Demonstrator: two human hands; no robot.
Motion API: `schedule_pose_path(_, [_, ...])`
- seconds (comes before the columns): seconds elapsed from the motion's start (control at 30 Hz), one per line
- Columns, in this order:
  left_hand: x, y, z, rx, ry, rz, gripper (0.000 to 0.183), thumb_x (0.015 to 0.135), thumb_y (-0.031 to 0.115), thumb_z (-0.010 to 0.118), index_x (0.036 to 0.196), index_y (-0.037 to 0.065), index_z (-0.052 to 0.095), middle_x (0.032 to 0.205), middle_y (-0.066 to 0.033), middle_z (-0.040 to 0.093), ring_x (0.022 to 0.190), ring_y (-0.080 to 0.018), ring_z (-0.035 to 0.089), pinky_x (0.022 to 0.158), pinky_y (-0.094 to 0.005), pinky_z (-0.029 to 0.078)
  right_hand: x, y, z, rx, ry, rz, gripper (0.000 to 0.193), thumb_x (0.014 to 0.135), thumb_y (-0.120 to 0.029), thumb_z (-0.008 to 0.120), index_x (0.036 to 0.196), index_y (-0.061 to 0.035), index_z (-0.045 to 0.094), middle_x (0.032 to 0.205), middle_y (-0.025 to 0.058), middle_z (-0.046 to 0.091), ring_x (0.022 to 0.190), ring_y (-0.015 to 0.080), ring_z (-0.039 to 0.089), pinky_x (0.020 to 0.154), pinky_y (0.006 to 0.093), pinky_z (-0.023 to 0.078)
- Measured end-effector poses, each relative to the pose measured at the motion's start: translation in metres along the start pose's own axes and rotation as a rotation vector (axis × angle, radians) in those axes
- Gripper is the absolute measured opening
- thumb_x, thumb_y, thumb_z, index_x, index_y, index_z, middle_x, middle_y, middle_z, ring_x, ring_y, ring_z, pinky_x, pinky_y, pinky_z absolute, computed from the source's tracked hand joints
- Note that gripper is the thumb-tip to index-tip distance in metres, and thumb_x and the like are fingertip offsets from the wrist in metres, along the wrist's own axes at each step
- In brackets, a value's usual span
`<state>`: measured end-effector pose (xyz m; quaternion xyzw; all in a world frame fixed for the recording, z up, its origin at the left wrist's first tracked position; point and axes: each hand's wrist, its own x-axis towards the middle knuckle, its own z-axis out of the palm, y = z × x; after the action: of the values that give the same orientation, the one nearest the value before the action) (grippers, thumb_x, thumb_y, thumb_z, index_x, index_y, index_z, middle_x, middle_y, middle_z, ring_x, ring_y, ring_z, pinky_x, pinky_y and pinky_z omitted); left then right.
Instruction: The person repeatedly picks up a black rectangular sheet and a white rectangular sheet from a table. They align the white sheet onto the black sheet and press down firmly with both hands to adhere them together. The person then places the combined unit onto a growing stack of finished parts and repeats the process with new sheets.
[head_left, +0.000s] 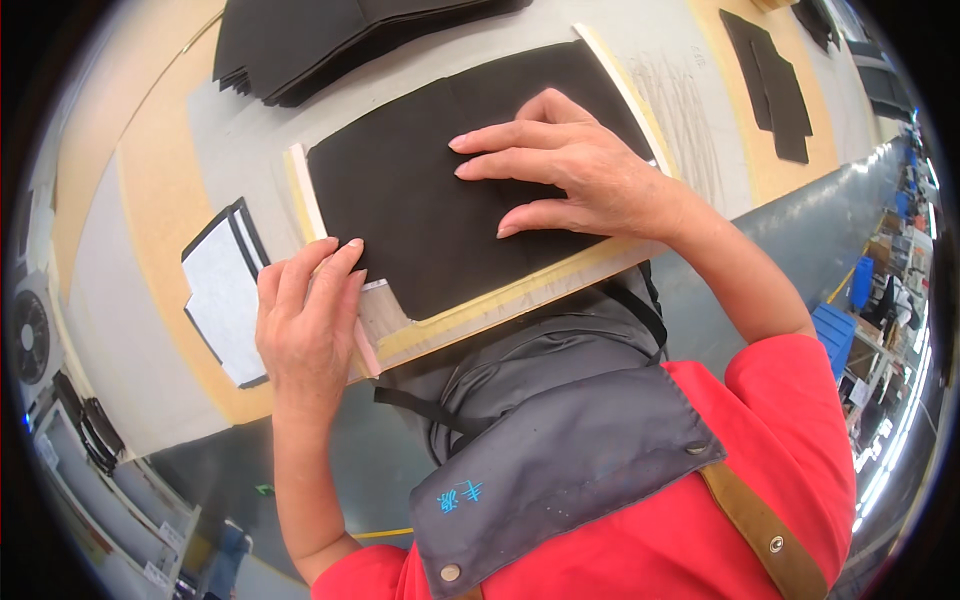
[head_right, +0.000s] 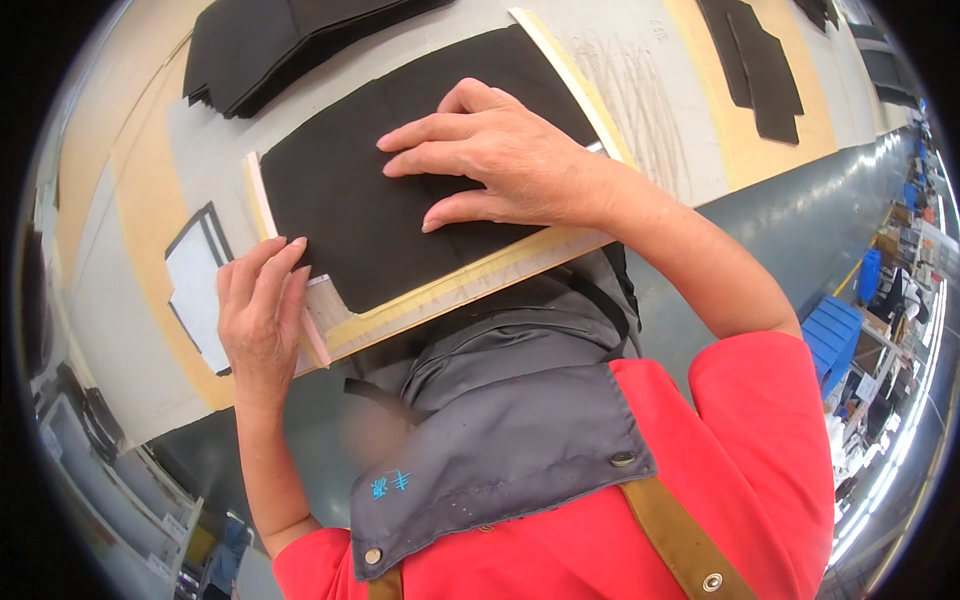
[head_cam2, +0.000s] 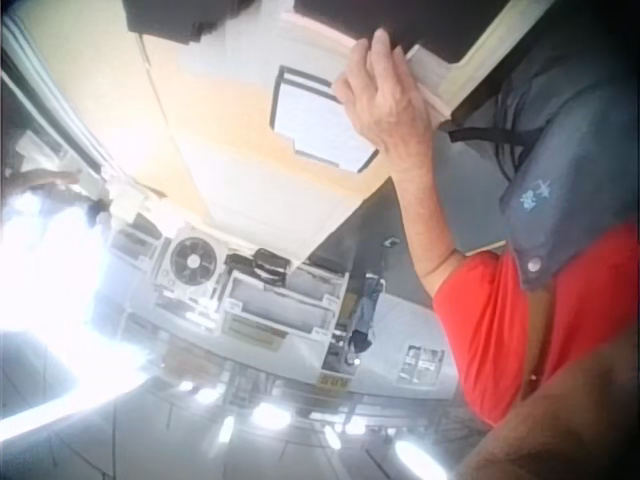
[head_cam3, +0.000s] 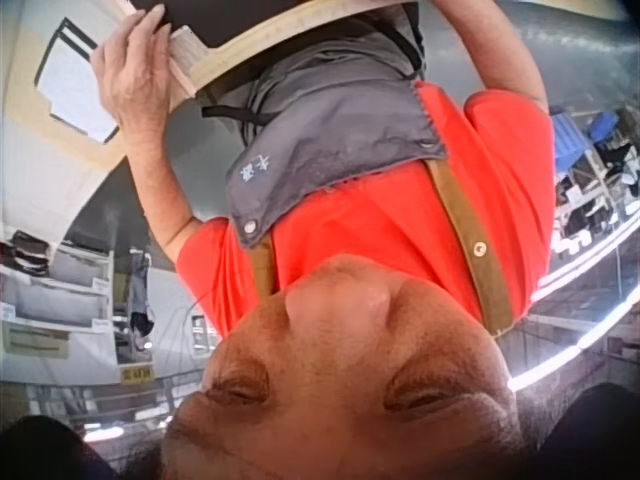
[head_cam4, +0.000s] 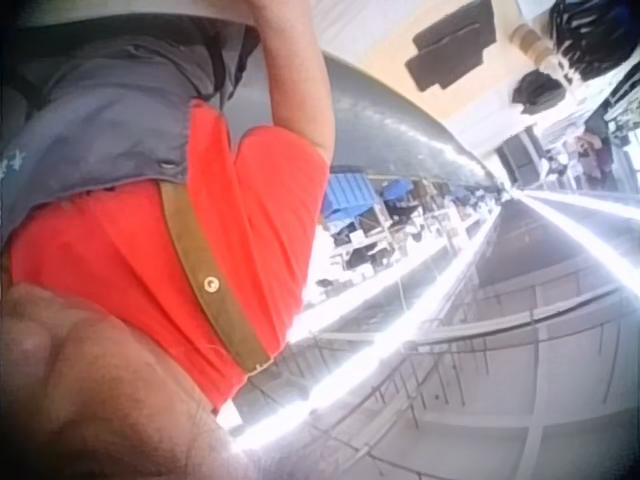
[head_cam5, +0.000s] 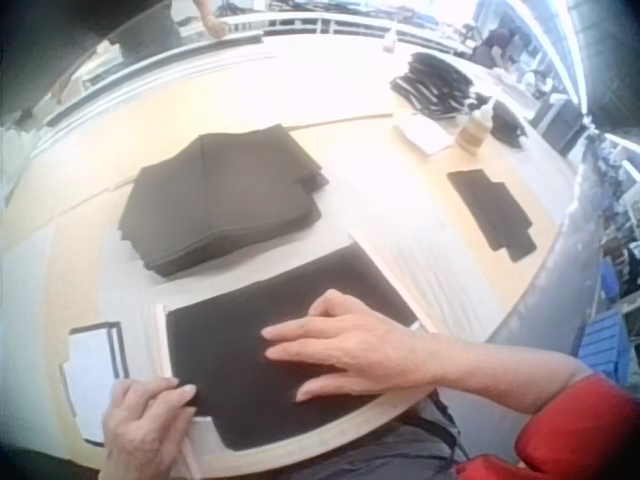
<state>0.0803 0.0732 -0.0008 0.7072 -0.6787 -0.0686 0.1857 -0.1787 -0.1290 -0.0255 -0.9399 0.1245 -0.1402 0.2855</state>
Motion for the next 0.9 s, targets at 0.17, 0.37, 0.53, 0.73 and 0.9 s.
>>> schedule_pose_path(0.17, [0.005, -0.014, -0.010, -0.170, -0.057, -0.010, 0.036, 0.092, -0.011, 0.062, 0.120, 0.007, 0.075, 0.117, -0.0078, 0.074, 0.103, -0.0285, 0.064, 0.092, -0.0379, 0.053, -0.002, 0.000, 0.002, -0.002, 0.037, 0.003, 0.035, 0.090, -0.027, 0.080, 0.122, -0.0137, 0.077, 0.137, -0.0053, 0.070, 0.105, 0.0261, 0.056, 0.098, 0.0374, 0.050])
schedule_pose_path(0.37, [0.002, -0.027, -0.017, -0.276, -0.014, -0.052, 0.045, 0.090, -0.017, 0.053, 0.121, 0.007, 0.075, 0.118, -0.0097, 0.074, 0.108, -0.0293, 0.067, 0.094, -0.0355, 0.054, -0.002, -0.005, 0.004, -0.058, 0.037, 0.008, 0.033, 0.090, -0.018, 0.079, 0.122, -0.0131, 0.077, 0.137, -0.0042, 0.071, 0.102, 0.0263, 0.054, 0.096, 0.0364, 0.050])
schedule_pose_path(0.53, [0.011, -0.003, 0.011, -0.282, 0.104, 0.049, 0.044, 0.086, -0.017, 0.058, 0.122, 0.005, 0.073, 0.119, -0.0131, 0.070, 0.112, -0.0324, 0.067, 0.096, -0.0402, 0.056, 0.000, -0.006, 0.003, -0.042, 0.038, -0.013, 0.034, 0.089, -0.016, 0.079, 0.123, -0.0125, 0.077, 0.138, -0.0030, 0.071, 0.101, 0.0268, 0.054, 0.095, 0.0368, 0.049])
schedule_pose_path(0.73, [0.057, 0.030, 0.045, -0.303, 0.199, 0.105, 0.044, 0.086, -0.014, 0.062, 0.126, 0.003, 0.068, 0.121, -0.0154, 0.067, 0.116, -0.0364, 0.064, 0.100, -0.0439, 0.054, -0.002, -0.007, 0.002, -0.054, 0.055, 0.003, 0.036, 0.087, -0.013, 0.079, 0.123, -0.0134, 0.077, 0.138, -0.0035, 0.070, 0.101, 0.0268, 0.054, 0.096, 0.0375, 0.048])
schedule_pose_path(0.9, [0.090, 0.032, 0.064, -0.302, 0.190, 0.153, 0.043, 0.086, -0.013, 0.062, 0.126, 0.003, 0.067, 0.126, -0.0140, 0.066, 0.120, -0.0358, 0.062, 0.103, -0.0443, 0.051, -0.002, -0.005, 0.002, -0.054, 0.047, -0.021, 0.037, 0.086, -0.012, 0.080, 0.123, -0.0126, 0.077, 0.138, -0.0004, 0.069, 0.102, 0.0271, 0.055, 0.096, 0.0384, 0.048])
